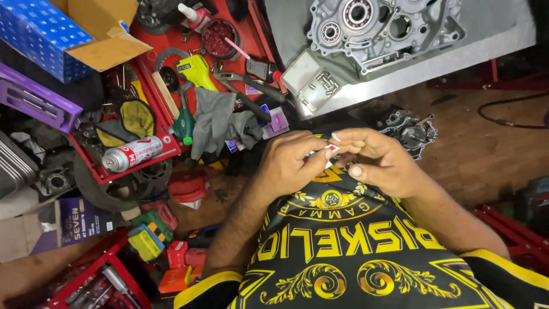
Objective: The person works on a silver mechanical housing, likely a motorcycle engine case, by picking up small metal components from a plastic container and placing them into the housing. The person uses their fingers to position the parts within the assembly.
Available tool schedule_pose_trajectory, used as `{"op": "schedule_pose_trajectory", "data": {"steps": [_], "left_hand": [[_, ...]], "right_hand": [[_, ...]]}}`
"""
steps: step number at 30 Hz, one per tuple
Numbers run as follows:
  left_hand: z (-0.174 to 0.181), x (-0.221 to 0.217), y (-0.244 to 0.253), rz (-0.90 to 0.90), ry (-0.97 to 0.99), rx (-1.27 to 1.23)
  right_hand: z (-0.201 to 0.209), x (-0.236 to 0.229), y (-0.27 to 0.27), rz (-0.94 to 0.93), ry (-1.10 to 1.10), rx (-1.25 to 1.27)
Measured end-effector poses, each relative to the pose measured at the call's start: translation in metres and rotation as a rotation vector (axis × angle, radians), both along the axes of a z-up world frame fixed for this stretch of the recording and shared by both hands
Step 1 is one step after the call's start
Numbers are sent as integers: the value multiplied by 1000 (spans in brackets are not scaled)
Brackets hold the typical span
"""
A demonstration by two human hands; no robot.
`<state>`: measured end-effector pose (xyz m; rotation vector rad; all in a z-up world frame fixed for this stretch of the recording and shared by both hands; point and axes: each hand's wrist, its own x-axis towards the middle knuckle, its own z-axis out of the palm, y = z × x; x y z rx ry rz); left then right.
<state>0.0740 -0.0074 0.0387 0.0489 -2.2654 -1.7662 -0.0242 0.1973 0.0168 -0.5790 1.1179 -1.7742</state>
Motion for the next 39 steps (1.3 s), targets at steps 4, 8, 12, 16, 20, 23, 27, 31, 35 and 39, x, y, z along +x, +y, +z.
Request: {"op": "schedule_pose_trajectory", "data": {"steps": [4, 8, 12, 16, 20, 23, 27, 31, 35, 39], "left_hand": [[-1, 0, -1, 10, -4, -11], [-1, -1, -2, -13, -2, 14], [-7, 1, -3, -36, 3, 19], [-13, 6, -7, -46, 9, 16], [-13, 8, -11, -54, -31, 35], [-22, 11, -12, -38, -51, 61], [-41, 13, -14, -5, -67, 101], [-70, 18, -11, 110, -117, 131], [-95, 16, -4, 254, -216, 155], [-120, 10, 5, 292, -423, 108]], "right_hand": [[-1, -3, 1, 28, 40, 20], [-3, -2, 2, 20, 48, 38], [-3, 3, 4, -2, 45, 47], [-3, 10, 1, -14, 41, 65], [-8, 17, 0, -21, 50, 82], [-11, 20, -2, -29, 48, 98], [-22, 15, 2, -72, -102, 101], [-33, -34, 18, -93, 258, 245], [-45, -119, 31, -14, 1264, 485], [-73, -185, 23, 140, 1788, 412]]}}
